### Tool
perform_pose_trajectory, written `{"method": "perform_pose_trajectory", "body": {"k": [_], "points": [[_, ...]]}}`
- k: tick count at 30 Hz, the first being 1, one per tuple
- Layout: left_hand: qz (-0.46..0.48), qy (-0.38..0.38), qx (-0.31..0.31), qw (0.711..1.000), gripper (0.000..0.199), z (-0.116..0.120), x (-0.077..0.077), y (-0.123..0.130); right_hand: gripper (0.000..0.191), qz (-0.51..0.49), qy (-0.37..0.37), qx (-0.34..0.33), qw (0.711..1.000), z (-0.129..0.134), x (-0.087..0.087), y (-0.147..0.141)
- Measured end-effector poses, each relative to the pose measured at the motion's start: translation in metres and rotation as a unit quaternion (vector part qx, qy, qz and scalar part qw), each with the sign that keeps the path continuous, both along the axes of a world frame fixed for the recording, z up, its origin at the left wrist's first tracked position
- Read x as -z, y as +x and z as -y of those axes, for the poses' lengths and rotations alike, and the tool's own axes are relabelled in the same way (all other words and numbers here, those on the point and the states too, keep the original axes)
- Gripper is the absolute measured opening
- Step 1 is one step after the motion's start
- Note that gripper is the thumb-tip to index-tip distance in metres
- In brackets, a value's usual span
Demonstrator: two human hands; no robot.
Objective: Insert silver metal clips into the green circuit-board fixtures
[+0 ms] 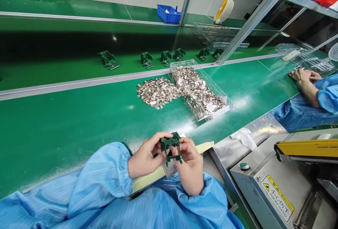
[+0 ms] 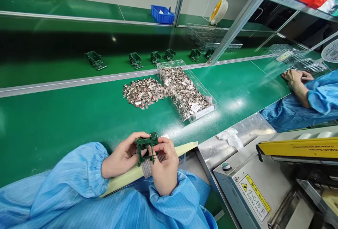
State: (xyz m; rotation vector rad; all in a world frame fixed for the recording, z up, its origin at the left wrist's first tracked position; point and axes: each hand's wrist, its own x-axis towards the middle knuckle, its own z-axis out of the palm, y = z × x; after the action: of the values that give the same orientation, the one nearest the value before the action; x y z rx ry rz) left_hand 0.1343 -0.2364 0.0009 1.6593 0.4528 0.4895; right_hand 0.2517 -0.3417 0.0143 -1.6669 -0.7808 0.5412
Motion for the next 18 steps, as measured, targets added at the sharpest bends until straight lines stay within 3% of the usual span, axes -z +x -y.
{"method": "perform_pose_trajectory", "body": {"k": [8,18], "points": [[0.001,0.026,-0.043,0.999,0.030,0.005,-0.005,-0.002,0.020,-0.104,0.023,0.004,0.994,0.000,-0.007,-0.009],[-0.012,0.031,-0.044,0.998,0.028,0.012,-0.006,-0.005,0.023,-0.188,0.055,0.043,0.980,-0.001,-0.009,-0.012]]}}
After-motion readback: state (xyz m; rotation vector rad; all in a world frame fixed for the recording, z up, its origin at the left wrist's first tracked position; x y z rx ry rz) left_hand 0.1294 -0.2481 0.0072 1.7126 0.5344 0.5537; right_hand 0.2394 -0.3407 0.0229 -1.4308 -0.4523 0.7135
